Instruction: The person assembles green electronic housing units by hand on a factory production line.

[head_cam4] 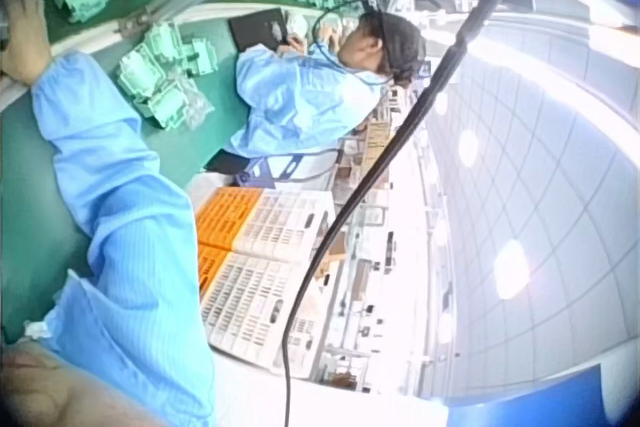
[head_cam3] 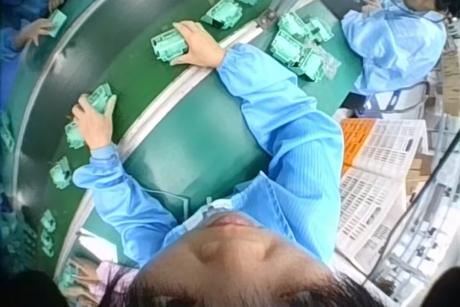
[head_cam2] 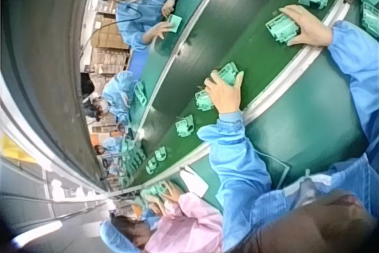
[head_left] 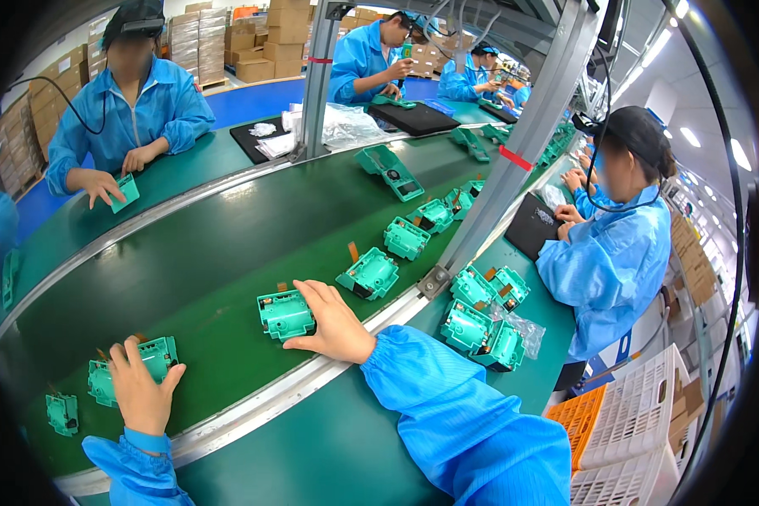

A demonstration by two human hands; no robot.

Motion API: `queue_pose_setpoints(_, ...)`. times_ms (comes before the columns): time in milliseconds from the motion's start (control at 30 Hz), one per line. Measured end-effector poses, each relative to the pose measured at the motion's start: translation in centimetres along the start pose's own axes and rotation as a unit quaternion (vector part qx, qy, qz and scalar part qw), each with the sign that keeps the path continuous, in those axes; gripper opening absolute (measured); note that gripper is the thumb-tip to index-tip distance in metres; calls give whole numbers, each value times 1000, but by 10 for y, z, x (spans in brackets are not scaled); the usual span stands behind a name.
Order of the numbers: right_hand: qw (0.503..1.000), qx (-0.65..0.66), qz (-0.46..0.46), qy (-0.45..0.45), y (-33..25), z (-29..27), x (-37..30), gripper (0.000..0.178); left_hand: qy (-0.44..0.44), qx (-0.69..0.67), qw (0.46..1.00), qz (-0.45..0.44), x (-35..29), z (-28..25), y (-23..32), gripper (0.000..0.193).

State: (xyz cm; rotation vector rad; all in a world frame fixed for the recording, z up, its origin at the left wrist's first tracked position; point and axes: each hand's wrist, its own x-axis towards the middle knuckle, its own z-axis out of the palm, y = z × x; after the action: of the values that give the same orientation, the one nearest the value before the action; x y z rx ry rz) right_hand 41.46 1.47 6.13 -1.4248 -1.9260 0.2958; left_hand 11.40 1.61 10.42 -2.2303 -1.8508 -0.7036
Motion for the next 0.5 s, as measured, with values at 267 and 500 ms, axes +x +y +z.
queue_pose_setpoints(267, 997, 81, -2, -12, -13, 14, 1, 78, -159, -441, 883, -32, -10, 8, 28, 42)
queue_pose_setpoints(500, 987, 57, -127, 84, -61, 30, -9, 76, -291, -812, 491, -122, -12, 29, 37, 75)
